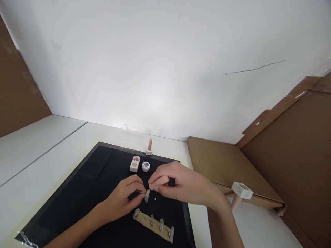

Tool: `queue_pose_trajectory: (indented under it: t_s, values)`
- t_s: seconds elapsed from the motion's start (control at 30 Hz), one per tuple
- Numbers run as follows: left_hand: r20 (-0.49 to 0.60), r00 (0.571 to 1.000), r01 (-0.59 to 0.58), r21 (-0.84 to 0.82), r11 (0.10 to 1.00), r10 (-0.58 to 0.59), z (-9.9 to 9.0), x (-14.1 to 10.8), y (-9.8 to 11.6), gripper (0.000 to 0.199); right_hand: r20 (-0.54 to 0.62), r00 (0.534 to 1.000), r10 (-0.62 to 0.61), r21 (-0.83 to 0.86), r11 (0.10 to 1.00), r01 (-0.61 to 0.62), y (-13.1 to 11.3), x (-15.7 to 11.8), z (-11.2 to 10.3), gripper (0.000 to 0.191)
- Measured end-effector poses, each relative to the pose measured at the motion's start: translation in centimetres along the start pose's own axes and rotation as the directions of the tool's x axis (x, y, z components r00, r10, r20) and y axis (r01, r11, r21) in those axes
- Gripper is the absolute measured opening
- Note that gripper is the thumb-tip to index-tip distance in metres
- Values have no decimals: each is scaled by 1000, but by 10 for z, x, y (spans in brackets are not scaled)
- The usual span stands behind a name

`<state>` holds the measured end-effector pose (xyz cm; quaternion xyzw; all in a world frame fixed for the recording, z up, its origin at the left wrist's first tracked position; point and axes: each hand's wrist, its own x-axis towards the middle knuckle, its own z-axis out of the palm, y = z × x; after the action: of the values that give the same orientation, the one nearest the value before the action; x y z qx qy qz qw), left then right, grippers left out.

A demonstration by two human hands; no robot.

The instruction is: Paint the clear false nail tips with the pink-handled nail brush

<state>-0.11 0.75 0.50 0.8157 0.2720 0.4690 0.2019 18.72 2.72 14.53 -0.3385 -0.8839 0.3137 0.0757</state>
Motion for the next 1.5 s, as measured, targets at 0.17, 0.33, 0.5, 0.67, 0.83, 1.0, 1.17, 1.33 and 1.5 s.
queue_pose_trajectory:
  t_s: [0.17, 0.33, 0.5, 0.67, 0.83, 1.0, 1.17, 1.33, 1.5]
  values:
    - [6, 1000, 12, -3, 1000, -12, 0, -1, 0, 13, 43, 998, 38, -17, 999, -38, -3, 1, 1, 24]
    - [5, 1000, 14, 1, 1000, -14, 1, -2, -2, 12, -12, 999, 33, -27, 999, -33, -3, -1, -2, 25]
    - [10, 1000, 11, -14, 1000, -11, -1, 1, -1, 12, 148, 989, 20, 70, 997, -31, -4, 1, 1, 21]
    - [-7, 1000, 27, 4, 1000, -27, 0, 0, -2, 12, 48, 999, -2, -13, 1000, 2, -2, 3, 0, 24]
    - [10, 1000, 24, -19, 1000, -23, 0, -1, -3, 12, 121, 993, 9, 57, 998, -16, -4, 2, 1, 24]
    - [9, 999, 35, -14, 999, -35, 0, 0, -3, 12, 25, 1000, 19, -29, 999, -18, -3, 2, 1, 25]
    - [7, 1000, 30, -18, 999, -30, -1, 0, -3, 12, 114, 993, -1, 58, 998, -6, -3, 1, 1, 23]
    - [4, 999, 43, -15, 999, -43, 0, -1, -3, 13, 41, 998, 37, -30, 999, -36, -3, 1, 1, 25]
    - [2, 998, 56, -27, 998, -56, 0, -2, -4, 12, 35, 999, -3, 7, 1000, 3, -3, 1, 1, 26]
